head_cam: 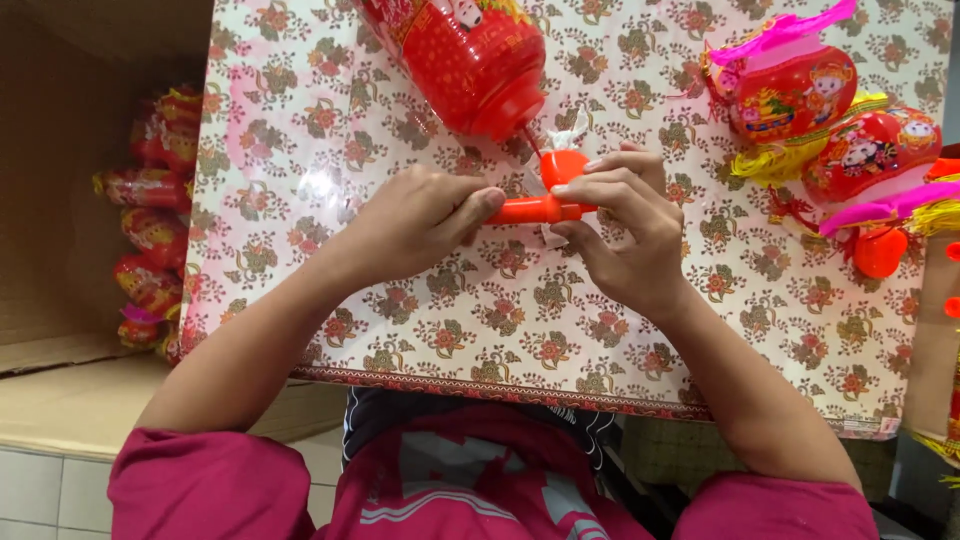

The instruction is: Assembling various plastic toy components and lanterns at a workspace.

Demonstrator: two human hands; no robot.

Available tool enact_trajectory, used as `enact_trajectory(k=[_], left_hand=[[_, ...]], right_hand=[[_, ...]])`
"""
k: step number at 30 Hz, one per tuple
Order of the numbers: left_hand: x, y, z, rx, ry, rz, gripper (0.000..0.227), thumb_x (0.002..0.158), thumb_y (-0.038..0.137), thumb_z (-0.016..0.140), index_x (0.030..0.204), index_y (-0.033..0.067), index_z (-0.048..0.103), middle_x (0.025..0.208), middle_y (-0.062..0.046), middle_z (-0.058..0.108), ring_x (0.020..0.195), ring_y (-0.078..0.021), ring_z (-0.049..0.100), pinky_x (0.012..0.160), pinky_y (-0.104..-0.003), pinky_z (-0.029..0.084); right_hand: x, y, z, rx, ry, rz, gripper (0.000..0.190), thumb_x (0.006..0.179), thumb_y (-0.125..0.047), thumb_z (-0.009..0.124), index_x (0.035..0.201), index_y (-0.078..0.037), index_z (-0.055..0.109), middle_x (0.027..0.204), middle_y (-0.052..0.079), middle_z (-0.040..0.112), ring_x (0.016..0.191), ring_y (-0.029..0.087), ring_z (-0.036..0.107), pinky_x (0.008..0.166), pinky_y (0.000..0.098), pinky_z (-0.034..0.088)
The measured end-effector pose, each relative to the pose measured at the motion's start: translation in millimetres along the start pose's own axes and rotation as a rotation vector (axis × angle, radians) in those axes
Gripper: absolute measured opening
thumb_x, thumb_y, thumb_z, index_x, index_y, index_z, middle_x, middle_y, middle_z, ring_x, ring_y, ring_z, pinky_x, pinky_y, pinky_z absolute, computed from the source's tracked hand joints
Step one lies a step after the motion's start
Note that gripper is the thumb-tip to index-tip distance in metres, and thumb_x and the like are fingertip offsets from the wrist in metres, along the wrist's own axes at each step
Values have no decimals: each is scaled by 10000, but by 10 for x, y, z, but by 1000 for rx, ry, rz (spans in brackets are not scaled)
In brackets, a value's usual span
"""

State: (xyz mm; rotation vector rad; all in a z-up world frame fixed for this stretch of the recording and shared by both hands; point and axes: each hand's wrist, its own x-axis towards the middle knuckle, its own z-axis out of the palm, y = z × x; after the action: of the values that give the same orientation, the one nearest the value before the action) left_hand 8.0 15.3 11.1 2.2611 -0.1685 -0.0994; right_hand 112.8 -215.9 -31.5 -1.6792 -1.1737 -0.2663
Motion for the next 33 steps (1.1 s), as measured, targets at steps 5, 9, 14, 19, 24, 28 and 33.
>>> enact_trajectory(k=[5, 9, 14, 19, 24, 28, 33], left_hand=[[40, -158, 93, 20, 184, 148, 226, 961, 277, 692, 928, 53, 693, 721, -66, 624, 609, -198, 608, 569, -314, 494], [70, -280, 185, 203, 366, 352, 219, 902, 205, 792, 988, 45, 669, 866, -84, 583, 747, -216, 593, 628, -304, 507], [37, -73, 32, 213, 122, 199, 331, 974, 335, 675, 1103, 32, 649, 801, -100, 632, 662, -227, 639, 559, -318, 523], [-10, -109, 104, 337, 70, 187, 379, 1046, 365, 541, 1103, 25, 697, 721, -83, 672, 565, -182, 660, 500, -270, 486], [4, -91, 172, 613, 343, 373, 272, 979, 362, 663, 997, 99, 728, 773, -82, 709, 650, -189, 690, 539, -276, 530], [-28, -15, 192, 688, 433, 401, 326, 984, 422, 628, 1022, 113, 727, 790, -72, 715, 692, -190, 707, 588, -298, 562], [-58, 46, 241, 830, 392, 313, 316, 969, 420, 639, 1032, 112, 680, 786, -76, 701, 713, -222, 713, 637, -337, 565]], right_hand=[[34, -62, -35, -65, -13, -45, 279, 911, -254, 851, 1100, -61, 778, 907, 72, 728, 1032, 267, 602, 1161, 490, 311], [-56, 82, -44, -112, -9, -85, 274, 907, -250, 877, 1080, -58, 785, 843, 103, 712, 1047, 279, 593, 1173, 518, 254], [-52, 75, 6, -227, -19, -152, 229, 893, -218, 904, 1052, -100, 788, 990, 43, 770, 1077, 267, 581, 1158, 531, 226], [-87, 104, -5, -328, -67, -220, 180, 929, -237, 883, 1037, -126, 790, 1023, 6, 785, 1091, 241, 564, 1154, 544, 191], [-176, 220, 54, -298, -80, -104, 245, 958, -314, 792, 1058, -91, 779, 919, 28, 754, 1072, 239, 618, 1125, 535, 244], [-124, 147, 32, -233, -60, -51, 242, 976, -319, 766, 1064, -94, 764, 948, 32, 736, 1091, 222, 614, 1121, 506, 237], [-117, 128, 34, -294, -64, -122, 258, 957, -365, 775, 1096, -147, 777, 913, -13, 744, 1082, 208, 591, 1113, 509, 227]])
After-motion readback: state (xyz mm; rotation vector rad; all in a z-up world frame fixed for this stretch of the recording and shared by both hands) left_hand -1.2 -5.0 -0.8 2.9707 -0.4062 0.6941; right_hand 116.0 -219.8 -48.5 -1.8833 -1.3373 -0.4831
